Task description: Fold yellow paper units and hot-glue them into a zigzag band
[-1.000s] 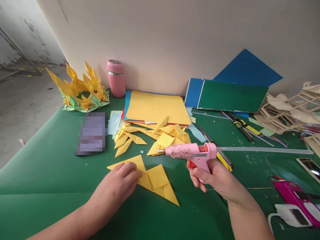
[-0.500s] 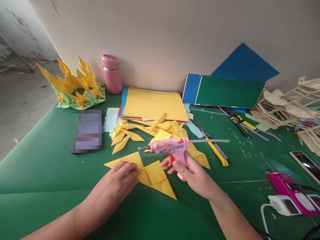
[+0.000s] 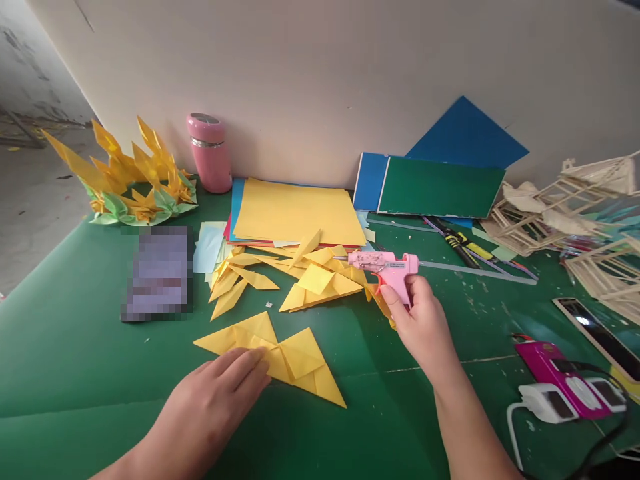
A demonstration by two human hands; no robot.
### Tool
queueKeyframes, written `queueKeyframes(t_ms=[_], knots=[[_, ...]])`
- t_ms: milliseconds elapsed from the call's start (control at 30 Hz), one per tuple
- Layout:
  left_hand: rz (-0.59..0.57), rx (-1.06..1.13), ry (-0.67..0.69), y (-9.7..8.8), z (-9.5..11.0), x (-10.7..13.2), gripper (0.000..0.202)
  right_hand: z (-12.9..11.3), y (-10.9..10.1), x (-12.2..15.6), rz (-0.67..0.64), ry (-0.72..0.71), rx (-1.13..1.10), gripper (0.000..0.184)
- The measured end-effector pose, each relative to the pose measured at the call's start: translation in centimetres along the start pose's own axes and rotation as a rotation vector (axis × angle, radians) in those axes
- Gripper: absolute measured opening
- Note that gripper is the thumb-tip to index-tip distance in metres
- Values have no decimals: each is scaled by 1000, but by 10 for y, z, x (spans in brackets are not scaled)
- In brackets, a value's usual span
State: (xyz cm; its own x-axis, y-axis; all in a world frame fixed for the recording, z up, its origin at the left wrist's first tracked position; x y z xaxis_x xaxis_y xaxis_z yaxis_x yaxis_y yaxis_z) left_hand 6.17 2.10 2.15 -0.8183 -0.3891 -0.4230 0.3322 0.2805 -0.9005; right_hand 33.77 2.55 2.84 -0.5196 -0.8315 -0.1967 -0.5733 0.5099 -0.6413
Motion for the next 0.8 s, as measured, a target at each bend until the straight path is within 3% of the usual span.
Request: queueKeyframes(t_ms=[133,233,300,400,500,600,700,800], knots=[[-7,-7,-70,6,-4,4,50,2,-9,-2,-56,61,-122,46],[37,-68,-18,1,-4,-1,54,4,-17,-3,-81,85,-284,44],[18,-78,47,-2,-2,-7,54,9,-30,-5,-10,72,-300,44],[24,-77,34,-5,-4,-13,56,21,-51,-10,105,68,-135,48],[16,-45,13,-4,-5,-13,52,35,-58,-17,93,45,152,53],[23,-1,-9,-2,-7,-11,48,57,-54,-23,37,110,353,49],[13,48,-40,0,-10,-10,46,76,-48,-27,-9,169,409,37],[-30,142,-110,5,-14,-9,46,72,-52,-26,92,112,431,28]])
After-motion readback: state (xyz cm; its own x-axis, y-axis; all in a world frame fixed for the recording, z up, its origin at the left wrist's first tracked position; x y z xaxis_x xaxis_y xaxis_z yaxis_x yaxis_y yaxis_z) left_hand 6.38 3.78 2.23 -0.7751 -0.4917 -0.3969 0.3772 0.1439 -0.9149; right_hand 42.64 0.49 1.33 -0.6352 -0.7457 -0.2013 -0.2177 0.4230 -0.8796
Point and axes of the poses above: each hand's wrist, its own x-axis away from the middle knuckle, its own y-axis out of the palm, z = x × y, the point moved 7 cm from there along -x, towards the middle knuckle, and after that the axes turned 4 degrees about -x, right-handed, at the moved point
